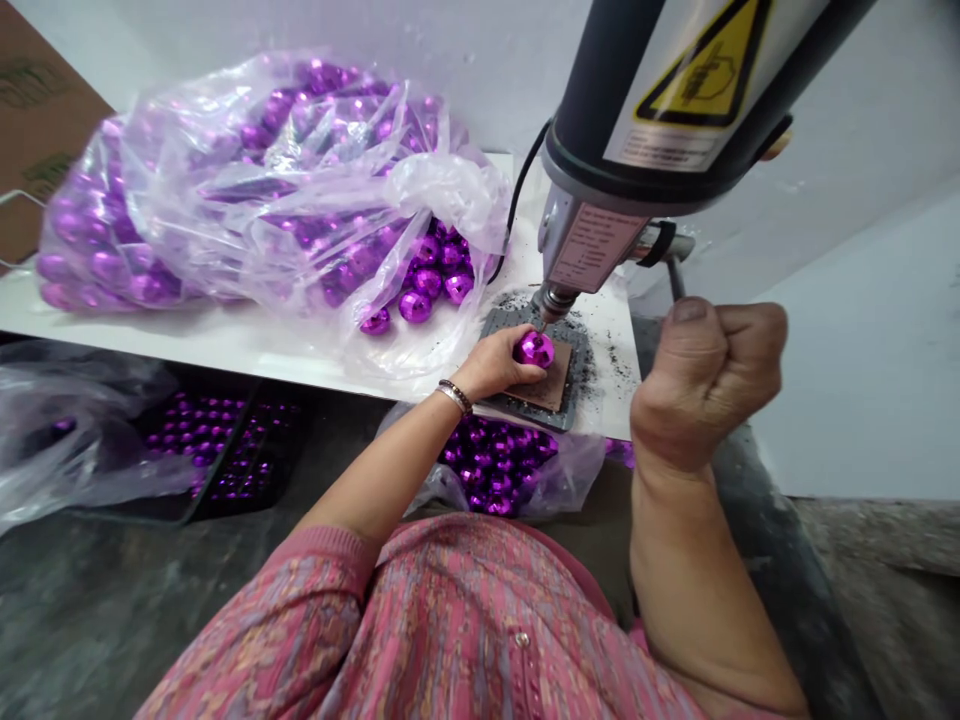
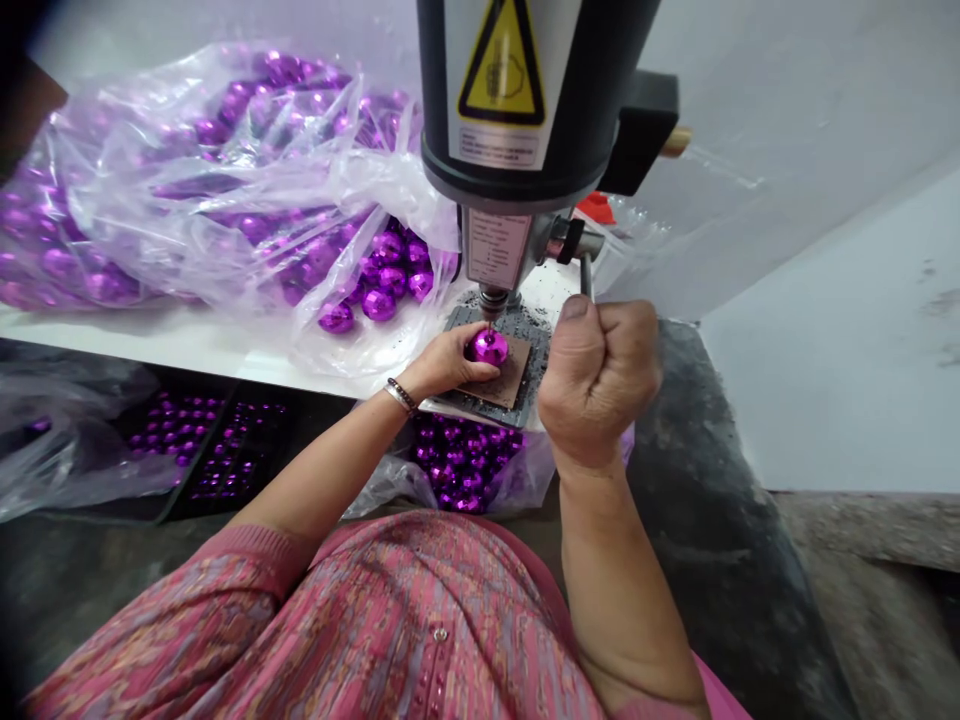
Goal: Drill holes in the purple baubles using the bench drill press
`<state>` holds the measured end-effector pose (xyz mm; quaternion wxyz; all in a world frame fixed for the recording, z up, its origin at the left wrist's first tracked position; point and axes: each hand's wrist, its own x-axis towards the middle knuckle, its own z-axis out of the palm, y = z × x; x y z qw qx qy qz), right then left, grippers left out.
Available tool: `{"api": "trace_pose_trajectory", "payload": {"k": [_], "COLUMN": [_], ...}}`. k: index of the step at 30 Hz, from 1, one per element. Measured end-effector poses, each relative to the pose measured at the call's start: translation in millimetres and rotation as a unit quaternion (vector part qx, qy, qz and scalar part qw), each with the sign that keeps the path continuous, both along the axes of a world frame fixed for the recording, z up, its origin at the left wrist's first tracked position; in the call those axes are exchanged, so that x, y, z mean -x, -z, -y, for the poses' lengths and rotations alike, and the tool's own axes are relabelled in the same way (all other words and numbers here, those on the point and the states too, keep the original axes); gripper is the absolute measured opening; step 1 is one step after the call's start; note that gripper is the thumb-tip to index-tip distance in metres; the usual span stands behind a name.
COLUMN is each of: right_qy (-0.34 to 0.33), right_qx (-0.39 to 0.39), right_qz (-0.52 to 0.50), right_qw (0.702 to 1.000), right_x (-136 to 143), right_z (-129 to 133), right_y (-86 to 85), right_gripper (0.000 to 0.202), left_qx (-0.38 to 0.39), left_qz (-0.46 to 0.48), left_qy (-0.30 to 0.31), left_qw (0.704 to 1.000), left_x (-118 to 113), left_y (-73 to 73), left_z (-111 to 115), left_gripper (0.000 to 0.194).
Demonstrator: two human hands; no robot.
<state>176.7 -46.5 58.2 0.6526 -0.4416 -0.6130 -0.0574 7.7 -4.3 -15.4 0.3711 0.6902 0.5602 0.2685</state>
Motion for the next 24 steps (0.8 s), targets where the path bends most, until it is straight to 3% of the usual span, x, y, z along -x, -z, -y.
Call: {"api": "trace_pose_trajectory", "payload": {"k": [4,6,8,12,16,20,24], "right_qy": [-0.007,-0.009,-0.01,-0.022,-0.064,-0.088,-0.089], "right_qx": [-0.004,-0.006,0.003,0.053,0.093,0.065,0.073], "right_qz": [-0.011,-0.022,-0.03,-0.056,-0.093,-0.116,-0.149], "right_qw": [1.0,1.0,1.0,0.997,0.989,0.987,0.982], "right_x": [1,1,0,-1,-2,-1,-2], "right_z": [-3,-3,-2,-3,-10,-15,-15], "right_y": [16.9,17.0,6.2,-36.4,-62.3,-58.7,-47.6], "right_gripper": [0.055,0.059,0.063,0.059,0.054,0.043,0.036], "left_qx": [-0.009,-0.011,-0.008,-0.01,-0.018,-0.029,0.006], "left_qz": [-0.005,-0.009,-0.011,0.001,0.014,-0.005,-0.033], "left_qy": [0.0,-0.002,-0.009,-0.022,-0.003,0.068,0.131], "left_qw": [1.0,1.0,1.0,1.0,1.0,0.997,0.991], "left_x": [0,-1,-2,-1,14,44,77], "left_y": [-0.2,0.1,0.3,-2.3,-7.0,-5.6,-2.3], "left_z": [1,1,1,7,28,60,84], "left_gripper": [0.048,0.046,0.047,0.053,0.056,0.058,0.075]}}
